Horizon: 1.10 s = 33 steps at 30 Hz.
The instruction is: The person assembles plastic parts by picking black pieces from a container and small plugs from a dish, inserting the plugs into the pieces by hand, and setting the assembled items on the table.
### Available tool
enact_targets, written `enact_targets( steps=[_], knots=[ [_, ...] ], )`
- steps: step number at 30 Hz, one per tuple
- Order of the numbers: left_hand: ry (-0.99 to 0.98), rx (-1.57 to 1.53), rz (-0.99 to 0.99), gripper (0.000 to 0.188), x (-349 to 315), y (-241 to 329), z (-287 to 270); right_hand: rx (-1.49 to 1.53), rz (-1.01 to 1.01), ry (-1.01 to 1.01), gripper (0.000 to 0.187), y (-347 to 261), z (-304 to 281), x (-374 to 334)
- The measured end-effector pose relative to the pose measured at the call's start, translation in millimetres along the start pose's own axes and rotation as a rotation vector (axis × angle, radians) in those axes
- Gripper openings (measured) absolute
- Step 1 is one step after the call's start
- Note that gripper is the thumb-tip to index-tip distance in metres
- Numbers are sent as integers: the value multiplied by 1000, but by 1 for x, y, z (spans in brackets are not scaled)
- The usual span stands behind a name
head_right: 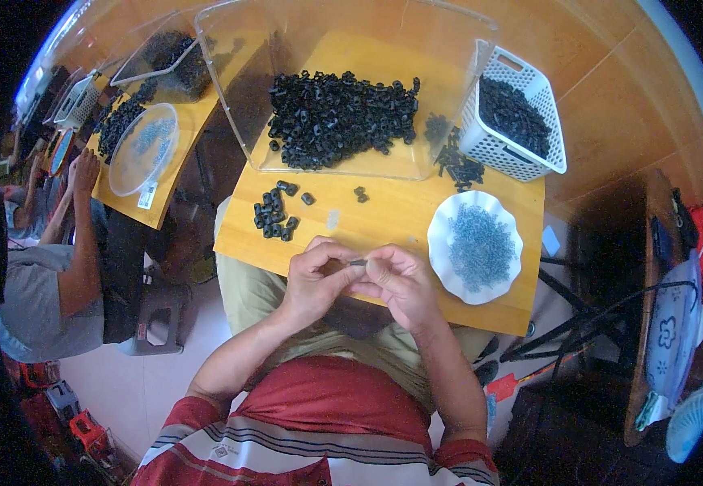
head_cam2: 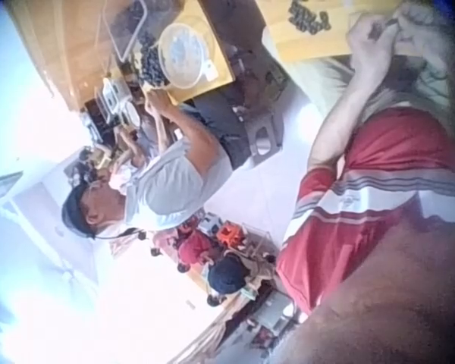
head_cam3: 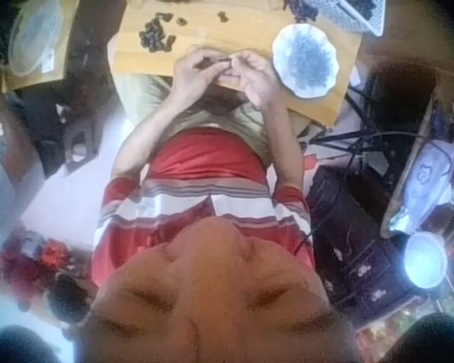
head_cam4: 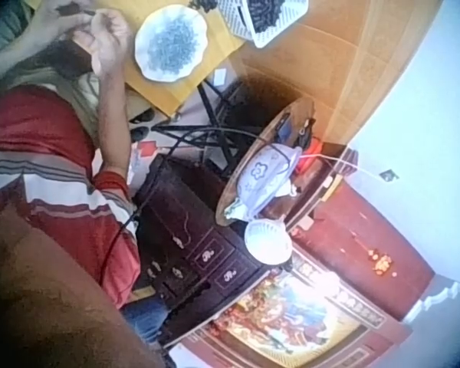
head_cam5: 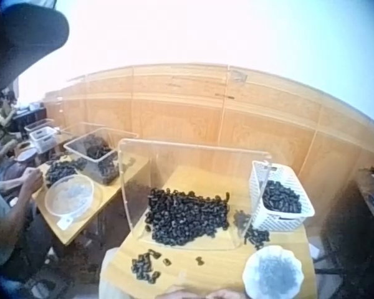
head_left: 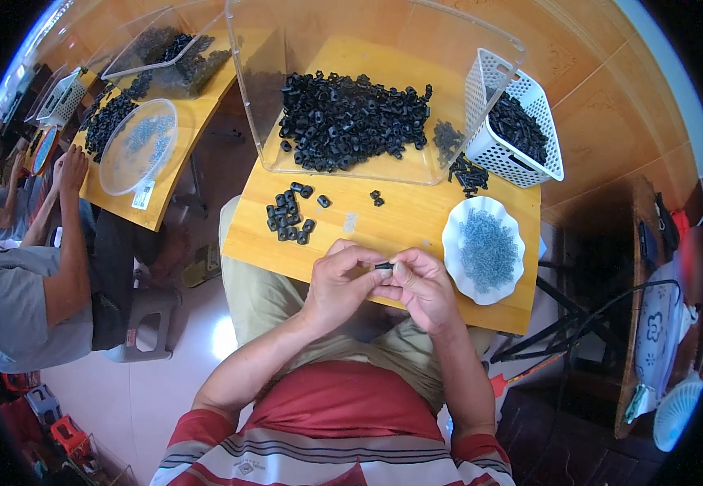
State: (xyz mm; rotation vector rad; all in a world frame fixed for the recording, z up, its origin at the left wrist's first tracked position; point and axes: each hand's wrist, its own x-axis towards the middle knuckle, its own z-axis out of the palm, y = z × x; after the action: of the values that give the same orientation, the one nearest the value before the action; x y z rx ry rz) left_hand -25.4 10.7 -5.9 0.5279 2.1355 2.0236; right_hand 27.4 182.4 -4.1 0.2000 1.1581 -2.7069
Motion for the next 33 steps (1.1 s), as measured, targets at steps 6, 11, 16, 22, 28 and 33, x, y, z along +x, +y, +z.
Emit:
enact_targets(
  steps=[6,11,16,22,28,33],
  knots=[
    [-103,142,152,21,8,2,-6,-68,-61,54,13,4,-2,0],
    [-129,157,162,21,8,3,-7,-106,-67,49,13,4,-3,-2],
    [-147,149,206,19,7,2,-7,-133,-50,53,12,4,-5,-4],
    [-136,105,184,18,6,0,-7,-79,7,70,8,-3,4,-2],
    [-169,87,266,17,7,-5,-8,-99,60,38,8,-8,4,0],
    [-164,101,214,20,5,-2,-9,-174,44,48,11,-6,4,0]
  ],
)
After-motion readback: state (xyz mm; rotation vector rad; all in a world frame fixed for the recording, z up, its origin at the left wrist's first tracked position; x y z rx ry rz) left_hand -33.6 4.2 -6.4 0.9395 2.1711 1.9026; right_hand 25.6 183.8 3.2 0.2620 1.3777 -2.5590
